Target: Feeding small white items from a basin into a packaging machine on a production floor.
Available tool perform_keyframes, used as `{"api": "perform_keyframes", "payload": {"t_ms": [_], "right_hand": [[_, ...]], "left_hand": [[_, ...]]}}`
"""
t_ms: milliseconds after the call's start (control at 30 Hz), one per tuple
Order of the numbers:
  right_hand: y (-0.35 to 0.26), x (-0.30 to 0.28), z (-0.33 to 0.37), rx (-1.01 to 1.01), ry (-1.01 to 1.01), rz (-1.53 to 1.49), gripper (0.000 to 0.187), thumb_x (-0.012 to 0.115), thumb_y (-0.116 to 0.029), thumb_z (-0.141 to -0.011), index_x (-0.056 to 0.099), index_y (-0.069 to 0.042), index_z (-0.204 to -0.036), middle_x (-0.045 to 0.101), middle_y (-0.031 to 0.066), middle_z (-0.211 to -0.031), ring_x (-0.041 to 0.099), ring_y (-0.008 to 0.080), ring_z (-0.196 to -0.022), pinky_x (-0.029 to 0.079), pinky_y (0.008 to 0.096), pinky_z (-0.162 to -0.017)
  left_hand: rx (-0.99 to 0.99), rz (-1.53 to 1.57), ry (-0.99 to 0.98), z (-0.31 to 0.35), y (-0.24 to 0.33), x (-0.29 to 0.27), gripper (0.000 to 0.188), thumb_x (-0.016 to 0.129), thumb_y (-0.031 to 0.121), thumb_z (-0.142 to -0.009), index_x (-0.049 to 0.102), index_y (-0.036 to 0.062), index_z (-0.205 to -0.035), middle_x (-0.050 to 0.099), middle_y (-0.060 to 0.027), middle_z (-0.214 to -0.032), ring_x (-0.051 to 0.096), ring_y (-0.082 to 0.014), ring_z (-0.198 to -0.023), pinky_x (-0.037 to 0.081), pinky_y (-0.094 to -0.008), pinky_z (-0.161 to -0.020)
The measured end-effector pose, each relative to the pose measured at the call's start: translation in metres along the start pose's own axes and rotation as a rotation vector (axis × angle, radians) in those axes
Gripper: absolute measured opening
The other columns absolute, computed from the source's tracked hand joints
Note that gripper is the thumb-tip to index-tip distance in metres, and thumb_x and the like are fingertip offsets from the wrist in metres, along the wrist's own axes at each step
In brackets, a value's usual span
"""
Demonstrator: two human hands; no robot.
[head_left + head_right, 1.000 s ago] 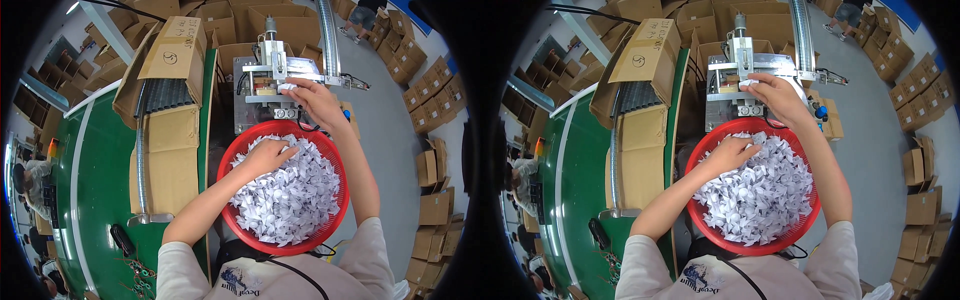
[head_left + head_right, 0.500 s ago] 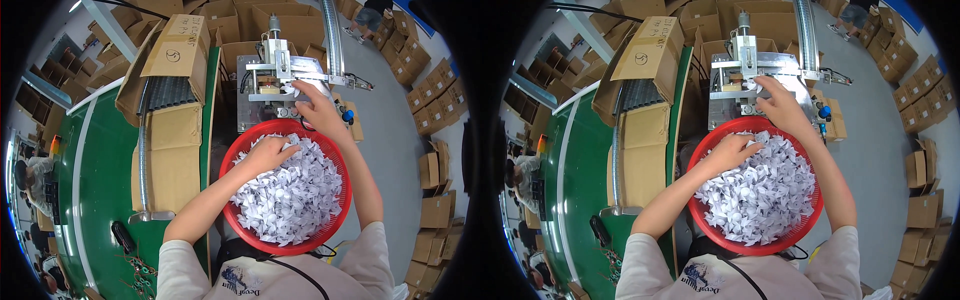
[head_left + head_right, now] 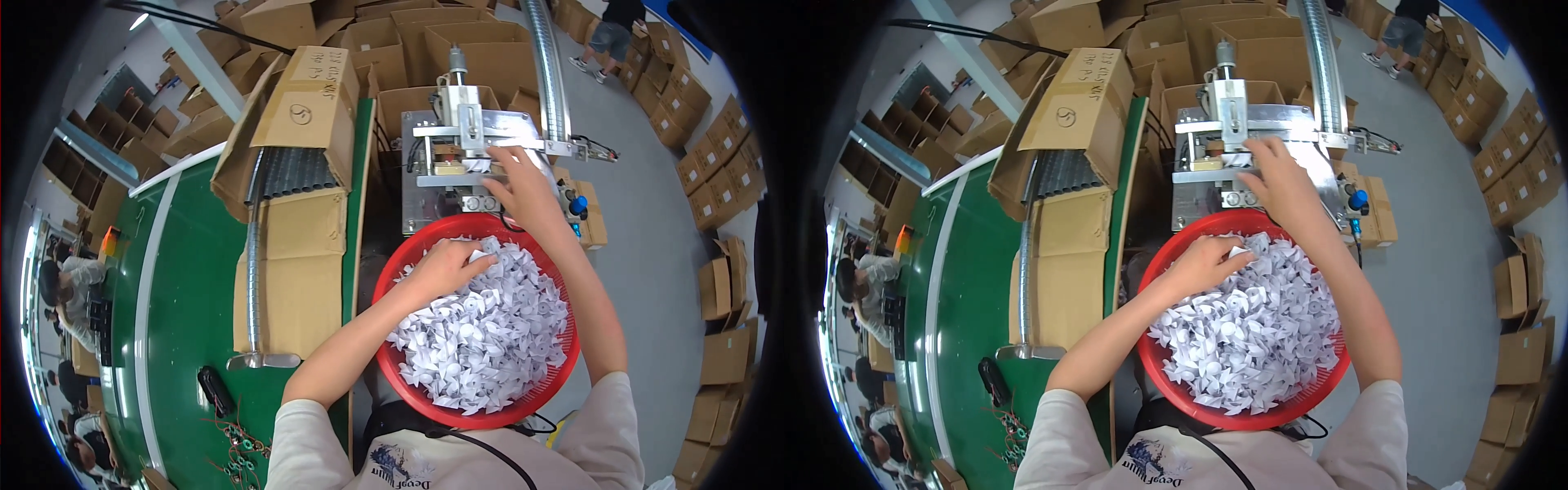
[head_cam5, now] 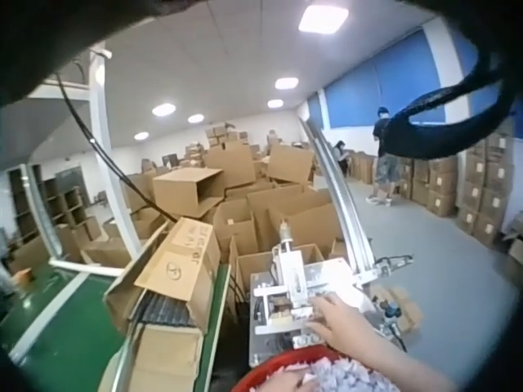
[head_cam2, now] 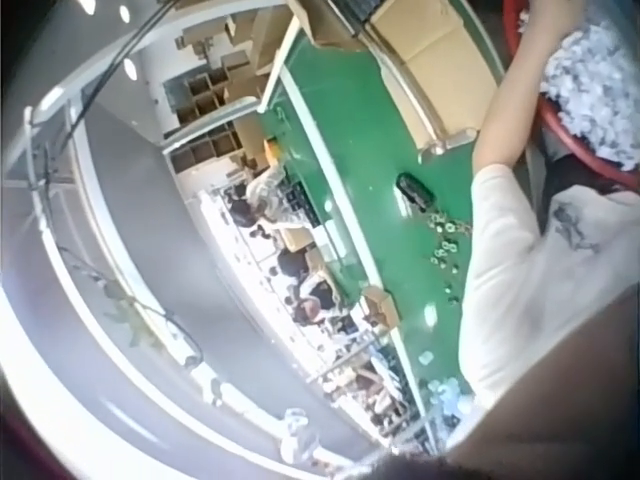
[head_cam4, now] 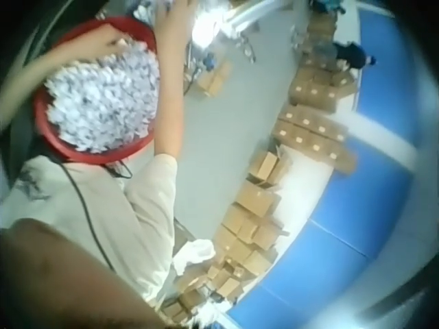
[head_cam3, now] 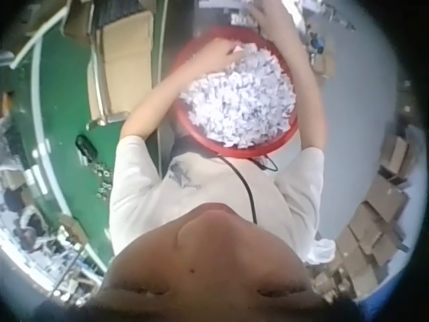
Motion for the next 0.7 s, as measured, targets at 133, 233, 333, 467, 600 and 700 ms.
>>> {"api": "perform_keyframes", "payload": {"t_ms": [133,233,333,467,600,700], "right_hand": [[0.005,-0.013,0.039,0.008,0.057,-0.155,0.036,0.063,-0.004,-0.089,0.059,-0.005,-0.125,0.058,0.0084,-0.122,0.062,0.0207,-0.086,0.05,0.0321,-0.077],[0.018,-0.019,0.085,-0.126,0.128,-0.087,0.033,0.061,-0.002,-0.089,0.06,-0.005,-0.122,0.058,0.0092,-0.121,0.062,0.0212,-0.088,0.05,0.0304,-0.078],[0.033,-0.02,0.135,0.13,-0.115,-0.068,0.033,0.059,0.001,-0.088,0.06,-0.004,-0.12,0.059,0.0093,-0.121,0.062,0.0235,-0.094,0.05,0.0306,-0.083],[0.044,-0.024,0.178,0.209,-0.108,-0.139,0.033,0.059,0.002,-0.088,0.06,-0.003,-0.12,0.059,0.0097,-0.121,0.062,0.0246,-0.095,0.05,0.031,-0.084],[0.048,-0.028,0.198,0.257,-0.079,-0.165,0.032,0.059,0.002,-0.088,0.06,-0.002,-0.12,0.059,0.0098,-0.121,0.061,0.024,-0.094,0.05,0.0311,-0.084],[0.048,-0.023,0.202,0.244,-0.056,-0.187,0.032,0.058,0.002,-0.088,0.059,0.0,-0.12,0.059,0.0097,-0.12,0.06,0.0229,-0.092,0.049,0.031,-0.082]], "left_hand": [[-0.004,0.134,0.132,0.003,0.014,-0.02,0.033,0.065,0.03,-0.094,0.063,-0.0021,-0.084,0.063,-0.0149,-0.064,0.054,-0.032,-0.053,0.045,-0.0418,-0.058],[-0.012,0.166,0.242,-0.002,0.027,-0.032,0.029,0.066,0.027,-0.093,0.063,-0.0011,-0.088,0.063,-0.0136,-0.065,0.055,-0.0312,-0.054,0.045,-0.0408,-0.058],[-0.029,0.093,0.432,-0.012,0.033,-0.05,0.023,0.068,0.023,-0.091,0.064,0.0014,-0.096,0.064,-0.0116,-0.07,0.057,-0.0296,-0.06,0.047,-0.0385,-0.062],[0.241,-0.256,0.571,-0.044,0.03,-0.069,0.022,0.069,0.022,-0.089,0.064,0.0054,-0.102,0.065,-0.01,-0.086,0.06,-0.0271,-0.075,0.049,-0.0363,-0.072],[0.341,-0.51,0.591,-0.067,0.026,-0.066,0.021,0.07,0.021,-0.088,0.064,0.0083,-0.103,0.064,-0.0086,-0.1,0.059,-0.0254,-0.089,0.048,-0.0358,-0.08],[0.324,-0.665,0.563,-0.073,0.023,-0.064,0.019,0.071,0.02,-0.087,0.065,0.0099,-0.102,0.062,-0.0077,-0.109,0.058,-0.0246,-0.098,0.047,-0.0359,-0.086]]}}
Point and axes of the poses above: each hand's wrist, its own z-axis away from the middle knuckle, its own x-axis out of the palm, y = z × x, the point moved 1 cm from there along -z, towards the middle knuckle
